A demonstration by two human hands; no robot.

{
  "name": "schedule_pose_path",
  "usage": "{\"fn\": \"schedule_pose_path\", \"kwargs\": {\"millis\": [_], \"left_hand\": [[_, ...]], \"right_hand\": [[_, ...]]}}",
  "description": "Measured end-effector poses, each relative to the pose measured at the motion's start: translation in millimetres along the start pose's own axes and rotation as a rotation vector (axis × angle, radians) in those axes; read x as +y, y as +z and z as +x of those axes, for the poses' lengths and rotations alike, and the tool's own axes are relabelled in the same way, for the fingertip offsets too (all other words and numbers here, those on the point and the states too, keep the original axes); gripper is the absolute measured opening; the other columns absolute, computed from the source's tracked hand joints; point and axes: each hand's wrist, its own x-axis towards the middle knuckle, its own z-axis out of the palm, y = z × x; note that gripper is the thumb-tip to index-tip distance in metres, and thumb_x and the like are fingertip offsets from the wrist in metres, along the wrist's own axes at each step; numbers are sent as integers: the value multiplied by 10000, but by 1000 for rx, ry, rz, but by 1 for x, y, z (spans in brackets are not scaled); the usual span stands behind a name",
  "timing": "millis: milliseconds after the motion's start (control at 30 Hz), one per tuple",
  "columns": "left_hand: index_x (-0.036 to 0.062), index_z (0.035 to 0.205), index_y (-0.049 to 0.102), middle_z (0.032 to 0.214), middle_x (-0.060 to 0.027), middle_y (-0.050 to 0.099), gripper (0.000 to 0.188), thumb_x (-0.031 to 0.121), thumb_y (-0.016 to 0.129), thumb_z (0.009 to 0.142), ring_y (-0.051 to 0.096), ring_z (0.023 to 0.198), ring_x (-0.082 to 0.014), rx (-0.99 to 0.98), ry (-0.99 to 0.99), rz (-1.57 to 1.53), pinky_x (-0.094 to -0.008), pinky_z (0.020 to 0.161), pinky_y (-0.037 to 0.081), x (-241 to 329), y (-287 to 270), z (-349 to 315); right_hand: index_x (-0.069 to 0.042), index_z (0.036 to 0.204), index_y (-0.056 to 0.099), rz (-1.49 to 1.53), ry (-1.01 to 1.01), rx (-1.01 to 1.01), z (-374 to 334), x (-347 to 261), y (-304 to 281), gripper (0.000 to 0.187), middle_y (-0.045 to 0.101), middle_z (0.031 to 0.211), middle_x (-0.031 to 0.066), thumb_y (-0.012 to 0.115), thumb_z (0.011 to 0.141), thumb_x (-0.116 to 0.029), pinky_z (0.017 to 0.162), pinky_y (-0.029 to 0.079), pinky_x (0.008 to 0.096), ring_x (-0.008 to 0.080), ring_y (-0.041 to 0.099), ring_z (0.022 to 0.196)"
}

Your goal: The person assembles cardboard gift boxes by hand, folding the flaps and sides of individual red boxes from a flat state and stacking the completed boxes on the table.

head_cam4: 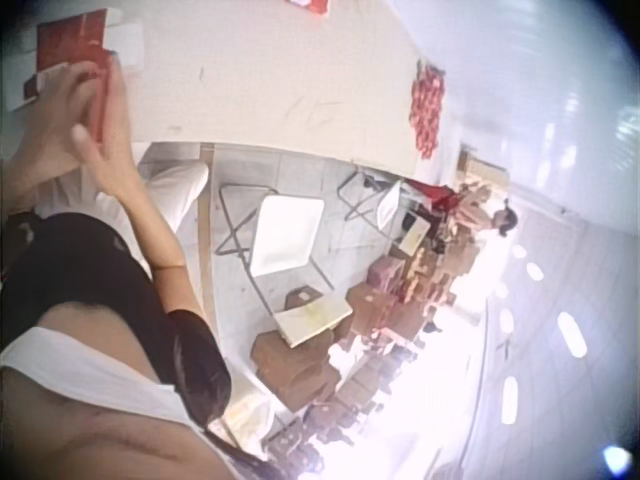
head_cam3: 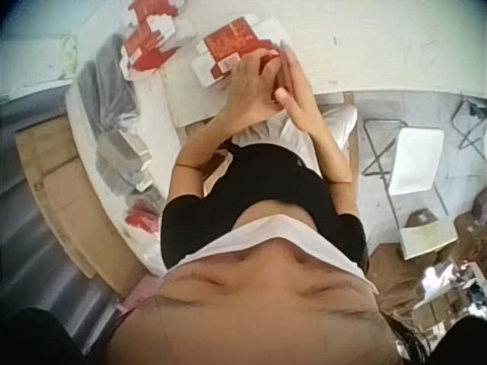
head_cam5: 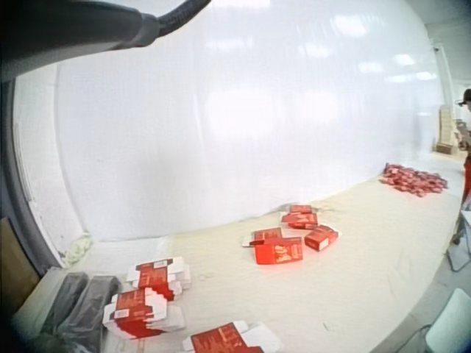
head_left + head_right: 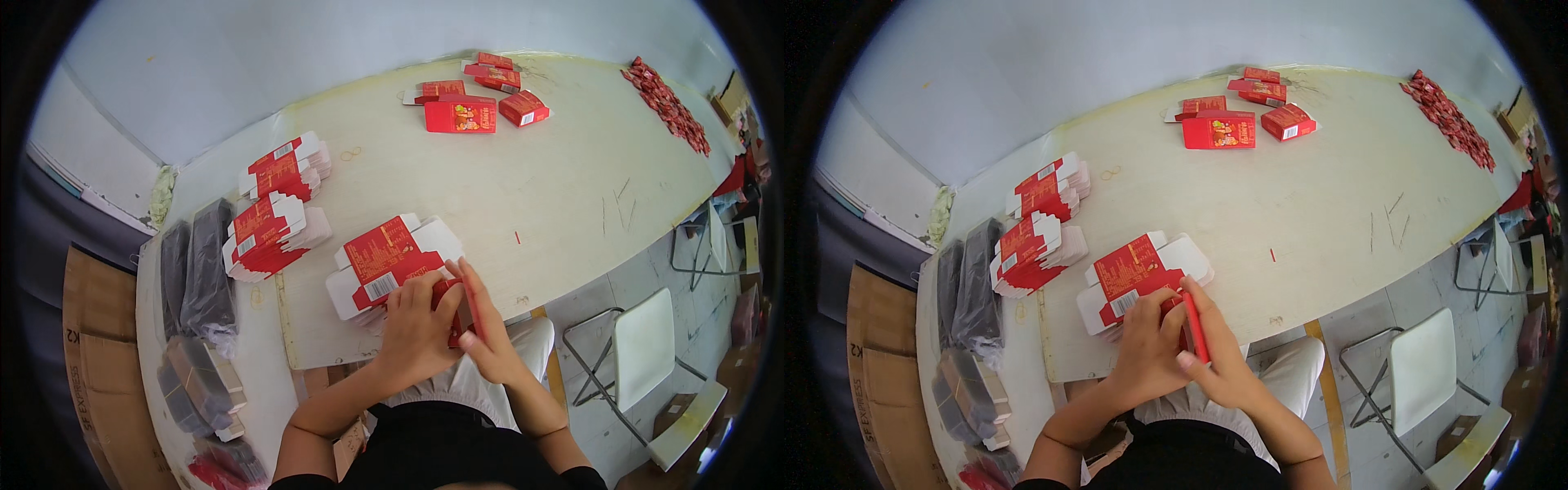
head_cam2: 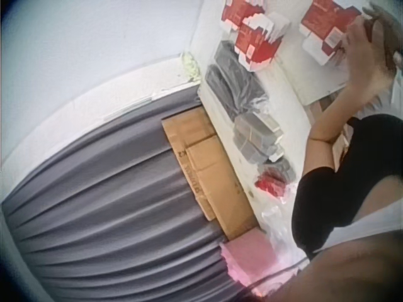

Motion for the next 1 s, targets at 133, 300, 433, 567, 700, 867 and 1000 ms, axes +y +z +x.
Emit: {"fn": "schedule_pose_path", "kwargs": {"millis": [133,300,433,567,700,867,1000], "left_hand": [[48,1272,430,1215,-135,448,726,180,735,627,459,1091,-297,69,32,77,-455,869,332,6,12,-1],[-45,1345,318,1248,-178,436,819,156,704,652,449,1112,-326,9,100,188,-475,926,299,11,17,-1],[-55,1344,335,1231,-176,443,831,159,716,637,442,1117,-320,9,88,181,-476,924,303,14,13,-2],[-55,1335,359,1191,-174,450,806,175,711,648,443,1092,-322,12,93,204,-474,917,305,16,8,1],[-54,1327,371,1159,-173,450,767,179,691,669,443,1069,-327,1,103,232,-476,901,307,17,9,-1],[-58,1318,379,1179,-175,447,696,170,644,717,445,1064,-321,5,133,293,-480,889,308,19,12,-2],[-51,1311,389,1185,-170,452,639,173,612,756,447,1067,-305,12,181,308,-475,882,310,16,19,-7]], "right_hand": [[35,1462,110,-204,-5,-58,-4,-8,-8,777,278,1438,291,502,881,-302,1089,251,402,377,327,1334],[-3,1470,130,-24,253,54,-6,-18,-9,649,458,1301,269,419,930,-217,1032,319,373,366,475,1204],[-4,1469,144,18,272,84,-12,-20,-9,604,482,1285,246,387,944,-177,1021,331,368,332,499,1171],[1,1471,131,86,287,70,-15,-22,-12,593,432,1346,245,368,948,-149,1046,298,359,315,448,1236],[1,1478,97,32,255,40,-16,-26,-10,613,369,1404,250,365,944,-137,1079,249,350,326,371,1308],[12,1478,55,-3,249,9,-19,-23,-14,652,284,1453,258,374,928,-132,1093,224,351,339,319,1342],[43,1467,45,129,248,84,-19,-14,-6,659,266,1454,264,358,926,-164,1097,217,363,339,307,1345]]}}
